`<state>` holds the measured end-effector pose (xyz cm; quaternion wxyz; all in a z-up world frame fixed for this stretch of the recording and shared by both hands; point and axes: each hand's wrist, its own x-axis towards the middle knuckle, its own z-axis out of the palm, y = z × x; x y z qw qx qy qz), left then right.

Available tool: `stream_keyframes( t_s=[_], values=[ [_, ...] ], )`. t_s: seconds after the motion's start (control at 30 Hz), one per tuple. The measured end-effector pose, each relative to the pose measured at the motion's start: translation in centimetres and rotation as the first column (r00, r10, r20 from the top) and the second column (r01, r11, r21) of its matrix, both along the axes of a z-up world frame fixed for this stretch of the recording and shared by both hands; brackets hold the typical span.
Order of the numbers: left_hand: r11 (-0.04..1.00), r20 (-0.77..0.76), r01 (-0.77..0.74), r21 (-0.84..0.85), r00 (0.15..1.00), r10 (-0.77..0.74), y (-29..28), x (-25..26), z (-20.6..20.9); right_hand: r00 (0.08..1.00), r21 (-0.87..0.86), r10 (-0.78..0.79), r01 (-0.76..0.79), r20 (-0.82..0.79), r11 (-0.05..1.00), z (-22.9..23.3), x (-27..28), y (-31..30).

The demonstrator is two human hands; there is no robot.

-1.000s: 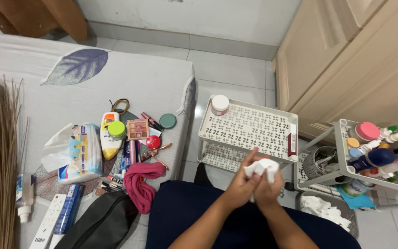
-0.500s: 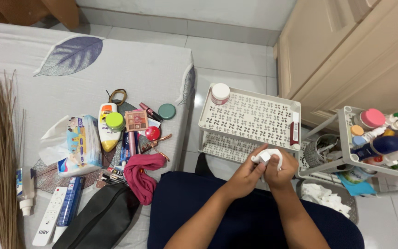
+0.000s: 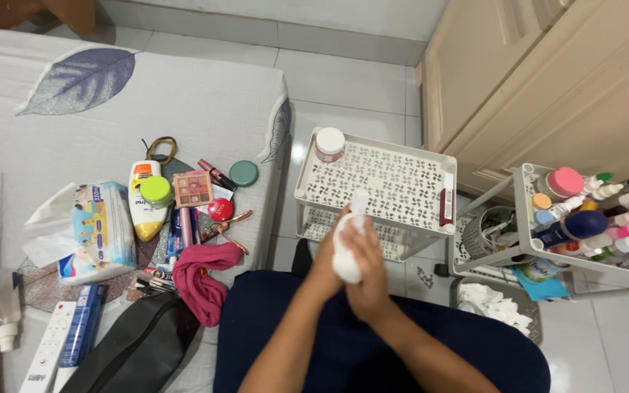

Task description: The person assembles a two-tier white plastic rack by inserting legs and placing shelves, then wipes the shelves with a tissue. The person places a jar and a tube on the top shelf.

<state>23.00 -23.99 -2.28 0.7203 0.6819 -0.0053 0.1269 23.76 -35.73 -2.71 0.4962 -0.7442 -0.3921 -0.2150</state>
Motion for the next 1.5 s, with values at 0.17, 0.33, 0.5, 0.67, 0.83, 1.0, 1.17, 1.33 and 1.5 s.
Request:
stream_keyframes(
  t_s=[0.17,0.33,0.5,0.67,0.83,1.0,1.17,1.33,1.5],
  values=[
    [0.981,0.050,-0.026,0.193,0.999,0.017,1.6,-0.7,1.9,0.993,-0.128,0.009,0.006,0.114,0.992,0.4,0.1,-0.2],
    [0.805,-0.135,0.198,0.559,0.980,-0.147,-0.3,-1.1,2.5,0.903,-0.054,-0.357,0.379,0.240,0.924,2.3,3.5,-2.1],
    [0.885,0.127,0.202,0.419,0.952,-0.277,-0.5,-1.7,2.9,0.962,0.288,-0.238,0.267,-0.132,0.920,4.8,4.7,-5.6],
    [0.921,-0.035,0.338,0.195,0.940,-0.338,-1.2,-1.5,1.5,0.765,0.743,0.481,-0.005,-0.428,0.669,3.2,3.2,-4.7],
    [0.915,-0.037,0.389,0.104,0.921,-0.388,-2.3,-1.2,0.1,0.528,0.885,0.779,-0.103,-0.338,0.454,1.8,4.1,-4.9],
    [0.883,-0.033,0.455,0.118,0.890,-0.454,-2.2,-0.7,-0.2,0.368,0.915,0.872,-0.114,-0.323,0.388,2.1,4.8,-6.5],
    [0.857,-0.012,0.515,-0.004,0.857,-0.515,-2.7,-0.2,-2.4,0.275,0.930,0.892,0.024,-0.359,0.367,2.8,5.6,-7.5],
    [0.824,-0.025,0.469,-0.318,0.865,-0.501,-3.4,0.7,-5.3,0.336,0.937,0.877,0.183,-0.344,0.297,3.3,7.7,-8.2],
    [0.758,-0.038,0.129,-0.639,0.979,-0.199,-2.9,2.5,-5.8,0.653,0.521,0.258,0.244,-0.712,0.818,1.3,5.2,-4.7]
  ],
)
